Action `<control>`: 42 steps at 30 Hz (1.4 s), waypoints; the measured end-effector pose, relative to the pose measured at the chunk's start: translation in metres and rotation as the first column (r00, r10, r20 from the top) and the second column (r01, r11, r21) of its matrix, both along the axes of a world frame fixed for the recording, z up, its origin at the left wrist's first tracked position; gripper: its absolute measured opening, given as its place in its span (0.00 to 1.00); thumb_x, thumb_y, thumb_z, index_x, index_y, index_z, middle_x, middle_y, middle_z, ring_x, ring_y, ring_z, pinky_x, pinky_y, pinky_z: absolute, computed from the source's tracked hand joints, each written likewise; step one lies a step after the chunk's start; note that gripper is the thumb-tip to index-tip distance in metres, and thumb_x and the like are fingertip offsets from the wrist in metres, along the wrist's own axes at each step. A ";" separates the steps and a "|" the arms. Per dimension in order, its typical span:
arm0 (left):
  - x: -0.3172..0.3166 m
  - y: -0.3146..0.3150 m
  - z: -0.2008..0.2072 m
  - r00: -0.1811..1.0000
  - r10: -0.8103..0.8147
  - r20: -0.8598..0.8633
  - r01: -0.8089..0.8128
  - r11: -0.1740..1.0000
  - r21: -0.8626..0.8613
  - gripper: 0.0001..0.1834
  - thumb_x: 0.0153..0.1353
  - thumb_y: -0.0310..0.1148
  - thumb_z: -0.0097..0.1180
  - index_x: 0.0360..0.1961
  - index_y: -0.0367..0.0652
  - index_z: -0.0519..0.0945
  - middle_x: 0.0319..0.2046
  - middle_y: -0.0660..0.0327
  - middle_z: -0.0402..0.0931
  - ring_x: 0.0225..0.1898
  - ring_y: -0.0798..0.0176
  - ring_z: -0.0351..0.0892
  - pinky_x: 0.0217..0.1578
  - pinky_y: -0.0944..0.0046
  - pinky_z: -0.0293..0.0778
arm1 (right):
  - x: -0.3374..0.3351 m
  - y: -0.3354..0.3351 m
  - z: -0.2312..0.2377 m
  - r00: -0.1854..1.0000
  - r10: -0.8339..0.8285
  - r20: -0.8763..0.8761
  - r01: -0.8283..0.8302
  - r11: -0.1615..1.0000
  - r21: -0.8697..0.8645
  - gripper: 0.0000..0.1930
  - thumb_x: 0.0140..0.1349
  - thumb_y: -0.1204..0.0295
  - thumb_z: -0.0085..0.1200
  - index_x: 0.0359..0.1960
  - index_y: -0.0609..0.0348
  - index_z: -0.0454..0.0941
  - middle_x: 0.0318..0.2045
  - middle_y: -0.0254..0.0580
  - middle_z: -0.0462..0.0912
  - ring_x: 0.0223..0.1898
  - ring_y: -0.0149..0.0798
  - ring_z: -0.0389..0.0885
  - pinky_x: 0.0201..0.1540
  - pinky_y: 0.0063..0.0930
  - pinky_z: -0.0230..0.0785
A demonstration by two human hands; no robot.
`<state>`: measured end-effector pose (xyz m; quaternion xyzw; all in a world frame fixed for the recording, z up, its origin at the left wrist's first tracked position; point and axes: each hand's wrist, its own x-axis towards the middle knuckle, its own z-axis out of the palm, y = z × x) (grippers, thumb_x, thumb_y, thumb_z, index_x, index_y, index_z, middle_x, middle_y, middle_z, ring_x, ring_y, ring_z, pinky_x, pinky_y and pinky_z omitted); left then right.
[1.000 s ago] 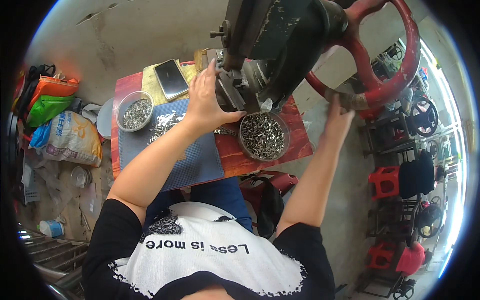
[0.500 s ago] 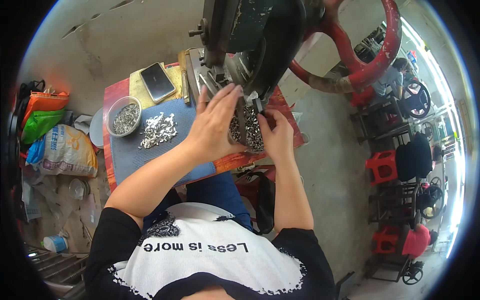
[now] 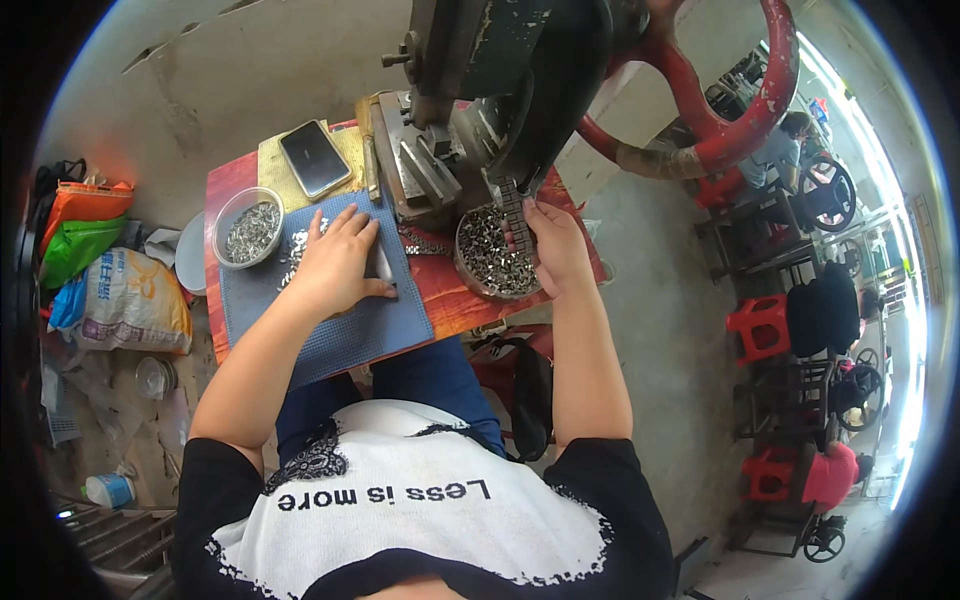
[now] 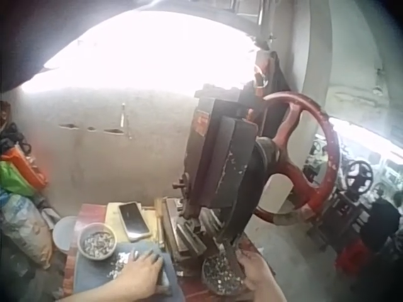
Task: Assembling small metal components onto a strip and using a manual press machine to secure them.
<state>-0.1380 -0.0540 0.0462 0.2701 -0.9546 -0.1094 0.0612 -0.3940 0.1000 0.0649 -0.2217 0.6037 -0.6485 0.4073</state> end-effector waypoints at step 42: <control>0.110 -0.004 -0.039 0.851 0.252 -0.461 -0.204 0.967 0.153 0.08 0.58 0.27 0.64 0.38 0.39 0.81 0.38 0.54 0.75 0.37 0.47 0.80 0.39 0.53 0.75 | 0.157 -0.076 -0.031 0.292 0.431 -0.854 -0.585 0.787 0.197 0.06 0.63 0.74 0.59 0.38 0.64 0.78 0.39 0.46 0.79 0.43 0.47 0.77 0.47 0.34 0.70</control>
